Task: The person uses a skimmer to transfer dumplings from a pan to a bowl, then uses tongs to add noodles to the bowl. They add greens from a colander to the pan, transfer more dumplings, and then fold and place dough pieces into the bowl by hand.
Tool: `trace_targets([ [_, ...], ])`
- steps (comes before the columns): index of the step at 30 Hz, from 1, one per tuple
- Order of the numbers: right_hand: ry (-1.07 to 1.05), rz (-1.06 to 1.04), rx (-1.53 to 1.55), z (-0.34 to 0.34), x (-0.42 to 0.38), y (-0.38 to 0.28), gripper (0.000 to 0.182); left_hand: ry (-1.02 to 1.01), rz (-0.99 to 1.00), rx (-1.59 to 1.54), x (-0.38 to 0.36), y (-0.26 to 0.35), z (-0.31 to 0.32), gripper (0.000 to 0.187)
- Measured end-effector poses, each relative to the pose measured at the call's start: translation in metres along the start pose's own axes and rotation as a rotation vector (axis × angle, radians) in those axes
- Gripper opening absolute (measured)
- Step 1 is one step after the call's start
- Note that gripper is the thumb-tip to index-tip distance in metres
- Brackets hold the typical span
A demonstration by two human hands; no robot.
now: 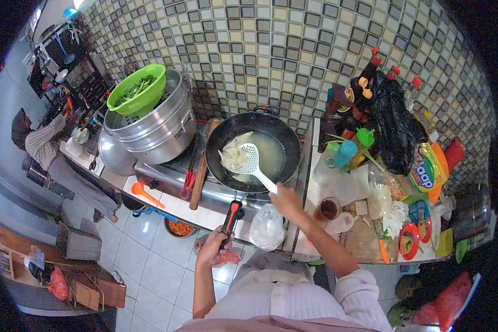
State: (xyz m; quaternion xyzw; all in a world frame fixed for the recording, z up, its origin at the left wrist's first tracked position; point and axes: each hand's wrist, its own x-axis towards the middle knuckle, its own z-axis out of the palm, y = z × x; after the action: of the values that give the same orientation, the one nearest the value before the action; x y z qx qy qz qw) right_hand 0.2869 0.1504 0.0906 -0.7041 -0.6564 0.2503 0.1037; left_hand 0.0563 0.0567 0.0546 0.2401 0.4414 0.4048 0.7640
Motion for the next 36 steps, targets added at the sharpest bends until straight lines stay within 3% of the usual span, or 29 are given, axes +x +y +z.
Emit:
trace_targets([
  [6,0.161,-0.144,0.165,0.009,0.019,-0.003,0.031,-0.009,0.003,-0.015,0.000,-0.003,-0.003,0.023],
  [10,0.223,-0.105,0.144,0.002,0.031,0.003,0.031,0.005,0.003,-0.006,0.005,-0.006,-0.006,0.024],
  [36,0.231,-0.109,0.079,-0.001,0.017,-0.003,0.027,-0.038,-0.022,-0.053,0.003,-0.001,-0.003,0.025],
])
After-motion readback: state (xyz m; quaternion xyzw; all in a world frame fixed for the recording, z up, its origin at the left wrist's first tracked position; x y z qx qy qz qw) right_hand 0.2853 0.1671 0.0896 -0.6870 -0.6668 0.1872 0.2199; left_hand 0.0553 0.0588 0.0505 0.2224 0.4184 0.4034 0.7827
